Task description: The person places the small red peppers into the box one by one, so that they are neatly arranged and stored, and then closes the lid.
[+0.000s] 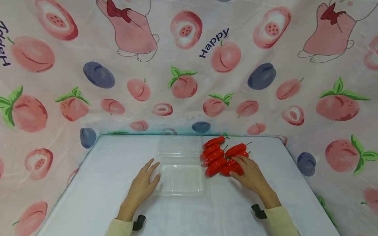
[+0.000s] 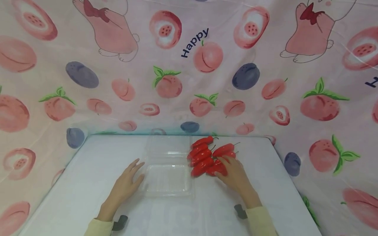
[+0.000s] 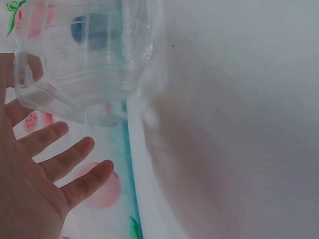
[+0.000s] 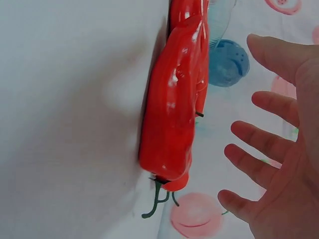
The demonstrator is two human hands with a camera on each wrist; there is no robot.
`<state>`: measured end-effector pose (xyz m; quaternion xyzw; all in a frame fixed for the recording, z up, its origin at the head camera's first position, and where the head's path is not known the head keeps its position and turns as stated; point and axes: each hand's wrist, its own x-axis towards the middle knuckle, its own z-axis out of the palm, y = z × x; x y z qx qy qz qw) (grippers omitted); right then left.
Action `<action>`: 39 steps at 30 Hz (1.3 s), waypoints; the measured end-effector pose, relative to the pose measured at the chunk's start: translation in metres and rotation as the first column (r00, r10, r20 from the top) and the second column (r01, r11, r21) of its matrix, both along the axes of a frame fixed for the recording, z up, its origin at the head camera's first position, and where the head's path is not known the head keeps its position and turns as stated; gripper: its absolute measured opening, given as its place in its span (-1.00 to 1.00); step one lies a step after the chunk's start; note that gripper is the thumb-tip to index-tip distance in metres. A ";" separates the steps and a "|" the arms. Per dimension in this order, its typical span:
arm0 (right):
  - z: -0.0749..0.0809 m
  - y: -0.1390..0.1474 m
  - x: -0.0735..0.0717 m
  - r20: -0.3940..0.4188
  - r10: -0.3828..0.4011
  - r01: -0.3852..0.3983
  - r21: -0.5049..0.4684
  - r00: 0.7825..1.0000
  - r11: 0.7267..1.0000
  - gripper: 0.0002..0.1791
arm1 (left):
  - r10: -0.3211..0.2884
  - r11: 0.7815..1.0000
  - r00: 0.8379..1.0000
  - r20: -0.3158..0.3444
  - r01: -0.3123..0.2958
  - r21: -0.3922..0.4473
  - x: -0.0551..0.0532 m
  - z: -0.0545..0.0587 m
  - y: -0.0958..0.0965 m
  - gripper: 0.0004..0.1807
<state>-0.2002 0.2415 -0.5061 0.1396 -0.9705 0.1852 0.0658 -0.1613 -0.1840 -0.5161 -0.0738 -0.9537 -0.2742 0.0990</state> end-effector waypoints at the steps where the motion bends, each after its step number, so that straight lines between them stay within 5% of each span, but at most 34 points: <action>1: -0.001 0.001 0.000 0.000 0.004 -0.004 0.000 1.000 1.000 -0.23 | -0.002 1.000 1.000 0.005 0.002 0.004 0.000 -0.001 -0.001 -0.46; 13: -0.009 0.006 -0.005 0.036 -0.016 0.015 0.029 0.999 0.999 -0.29 | -0.004 1.000 0.997 0.075 0.003 0.011 0.000 -0.014 -0.009 -0.45; 39: -0.022 0.015 -0.015 0.128 -0.011 0.003 0.059 0.992 0.998 -0.40 | -0.018 1.000 0.993 0.116 0.015 0.025 -0.004 -0.016 -0.011 -0.43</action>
